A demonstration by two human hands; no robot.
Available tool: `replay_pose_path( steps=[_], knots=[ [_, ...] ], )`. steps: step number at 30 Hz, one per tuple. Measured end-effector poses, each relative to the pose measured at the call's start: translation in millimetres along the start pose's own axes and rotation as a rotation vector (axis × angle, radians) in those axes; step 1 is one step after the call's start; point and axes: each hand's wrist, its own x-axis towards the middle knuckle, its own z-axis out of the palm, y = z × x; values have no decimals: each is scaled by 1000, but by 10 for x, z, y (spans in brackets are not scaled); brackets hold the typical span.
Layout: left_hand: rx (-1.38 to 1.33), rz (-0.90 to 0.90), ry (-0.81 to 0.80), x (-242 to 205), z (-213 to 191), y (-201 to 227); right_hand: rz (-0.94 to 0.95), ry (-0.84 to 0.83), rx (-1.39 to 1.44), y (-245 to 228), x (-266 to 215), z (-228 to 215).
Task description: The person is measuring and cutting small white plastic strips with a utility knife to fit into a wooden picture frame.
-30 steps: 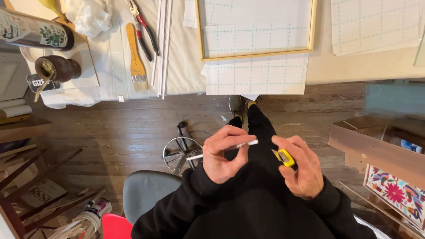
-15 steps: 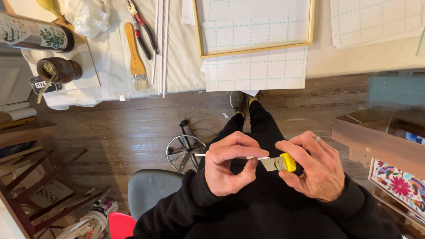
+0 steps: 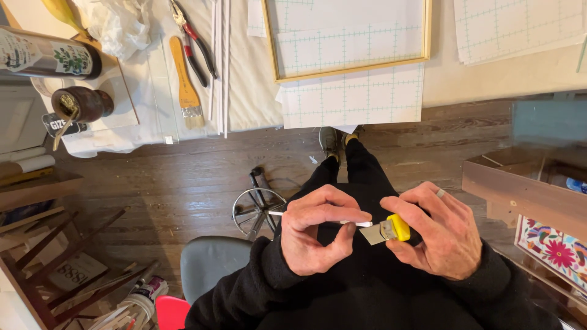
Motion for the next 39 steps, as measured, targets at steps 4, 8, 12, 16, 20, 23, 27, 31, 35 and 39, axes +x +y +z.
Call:
replay_pose_path(
  steps=[4,8,12,16,20,23,27,31,35,39],
  knots=[
    [-15,-6,-8,7,-11,-1,-30,14,8,3,14,-6],
    [-27,-25,-17,5,-6,0,-15,37,10,-10,17,-6],
    [-45,-23,-25,0,3,-11,-4,52,7,-5,2,-10],
    [-72,-54,-17,-30,30,-20,-1,53,12,21,-9,-24],
    [-138,-85,-9,-48,58,-54,31,113,78,133,-166,-25],
    [-127,-83,22,-53,58,-71,52,157,167,150,-199,10],
    [-60,-21,-10,-23,63,-48,-18,77,135,32,-94,-19],
    [-76,-37,-7,-32,78,-33,-44,83,123,42,-110,40],
    [-158,-98,8,-9,86,-52,222,70,534,-82,-10,33],
    [-208,-113,-6,-4,94,-110,166,146,539,-176,168,-56]
  ],
)
